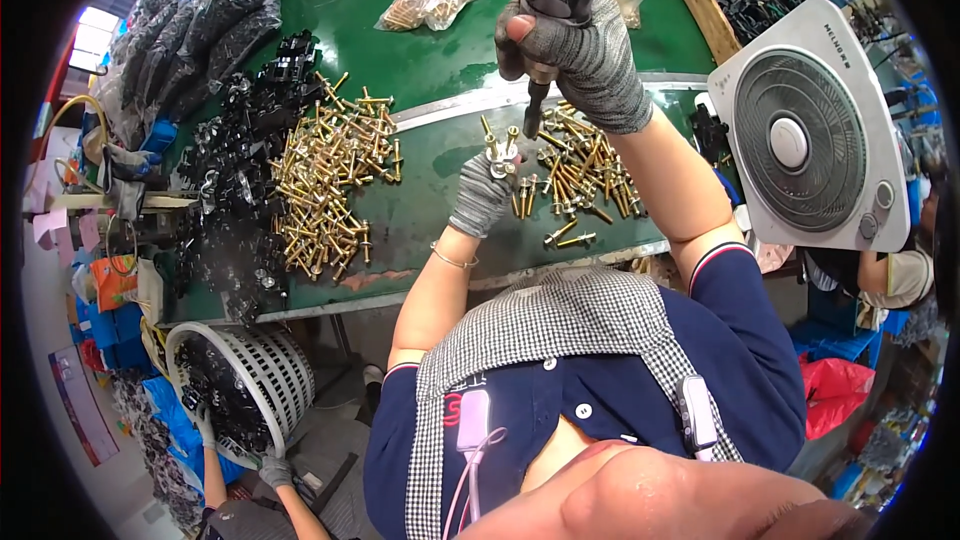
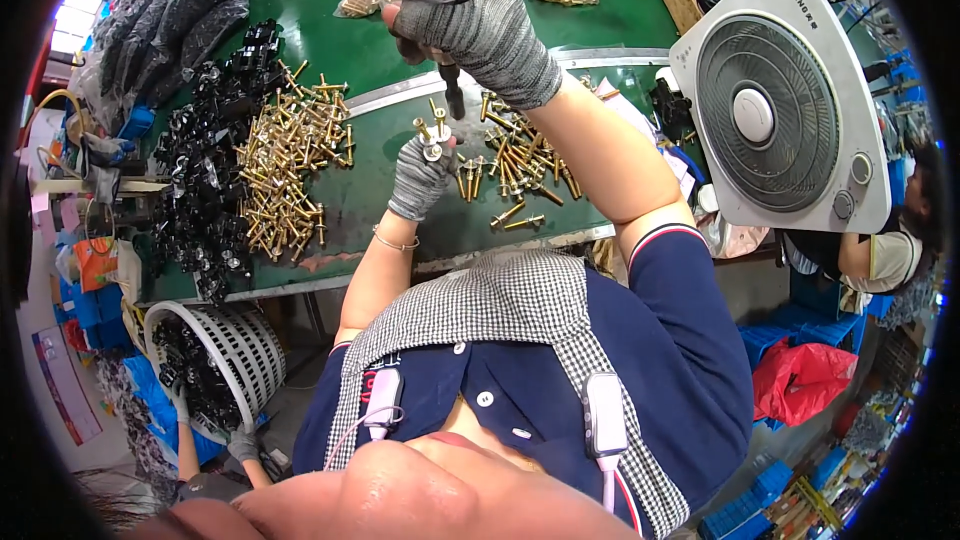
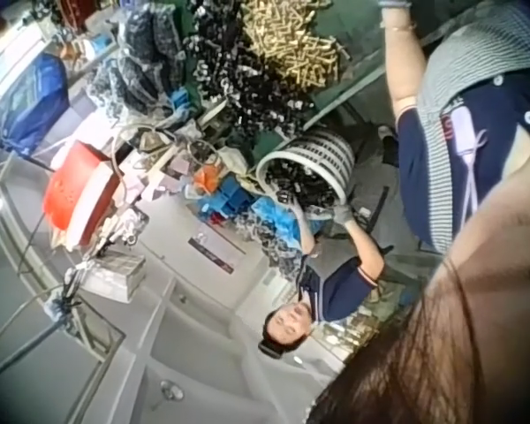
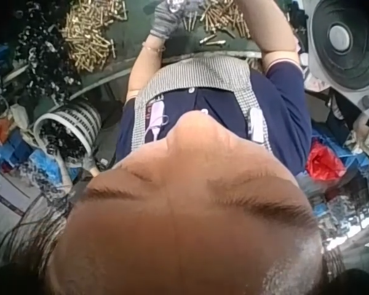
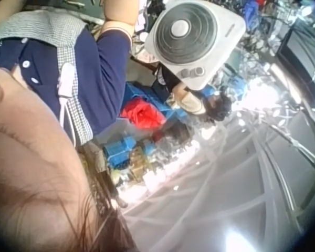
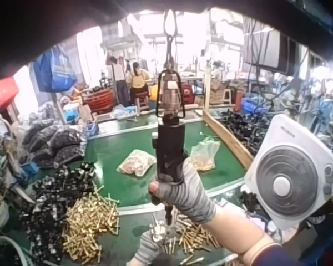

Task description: Assemble metal components using an electric screwdriver on a factory production line.

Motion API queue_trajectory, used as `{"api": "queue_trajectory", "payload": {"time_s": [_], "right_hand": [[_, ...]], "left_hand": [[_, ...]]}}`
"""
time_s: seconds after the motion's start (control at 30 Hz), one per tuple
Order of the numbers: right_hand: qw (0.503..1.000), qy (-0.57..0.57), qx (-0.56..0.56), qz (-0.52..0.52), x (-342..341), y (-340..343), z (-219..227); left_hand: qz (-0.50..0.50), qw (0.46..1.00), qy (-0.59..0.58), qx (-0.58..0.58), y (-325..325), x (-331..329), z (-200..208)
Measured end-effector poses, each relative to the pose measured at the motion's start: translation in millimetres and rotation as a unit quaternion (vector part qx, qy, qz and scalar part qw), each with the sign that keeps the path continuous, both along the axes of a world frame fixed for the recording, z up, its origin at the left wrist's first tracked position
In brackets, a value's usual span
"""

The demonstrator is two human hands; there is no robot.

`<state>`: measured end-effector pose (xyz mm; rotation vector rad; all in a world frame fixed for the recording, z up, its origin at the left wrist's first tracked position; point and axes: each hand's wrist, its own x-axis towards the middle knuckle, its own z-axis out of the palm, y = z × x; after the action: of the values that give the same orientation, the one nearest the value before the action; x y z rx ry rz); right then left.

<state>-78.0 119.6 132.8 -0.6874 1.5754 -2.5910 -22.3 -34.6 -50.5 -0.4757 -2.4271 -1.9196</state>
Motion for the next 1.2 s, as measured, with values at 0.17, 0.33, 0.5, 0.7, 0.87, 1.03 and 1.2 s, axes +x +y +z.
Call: {"api": "queue_trajectory", "payload": {"time_s": [0.17,0.33,0.5,0.7,0.87,1.03,1.2], "right_hand": [[0.999,0.016,-0.023,-0.023,9,-4,11],[0.92,-0.053,0.3,-0.246,13,-19,35],[0.997,0.012,-0.063,-0.045,10,-2,18],[0.995,0.022,-0.014,-0.092,12,9,20],[0.977,0.009,0.09,-0.192,23,28,21],[0.97,0.056,0.111,-0.21,37,37,29],[0.928,0.079,0.181,-0.316,11,42,10]], "left_hand": [[-0.003,1.0,0.0,0.01,6,3,0],[-0.015,0.994,0.017,0.103,2,10,-6],[-0.016,0.946,-0.207,0.248,-2,2,-10],[-0.015,0.99,-0.091,0.108,34,0,20],[-0.015,0.994,-0.098,0.051,52,1,17],[-0.106,0.984,-0.127,0.071,58,6,34],[-0.146,0.98,-0.121,0.063,77,14,36]]}}
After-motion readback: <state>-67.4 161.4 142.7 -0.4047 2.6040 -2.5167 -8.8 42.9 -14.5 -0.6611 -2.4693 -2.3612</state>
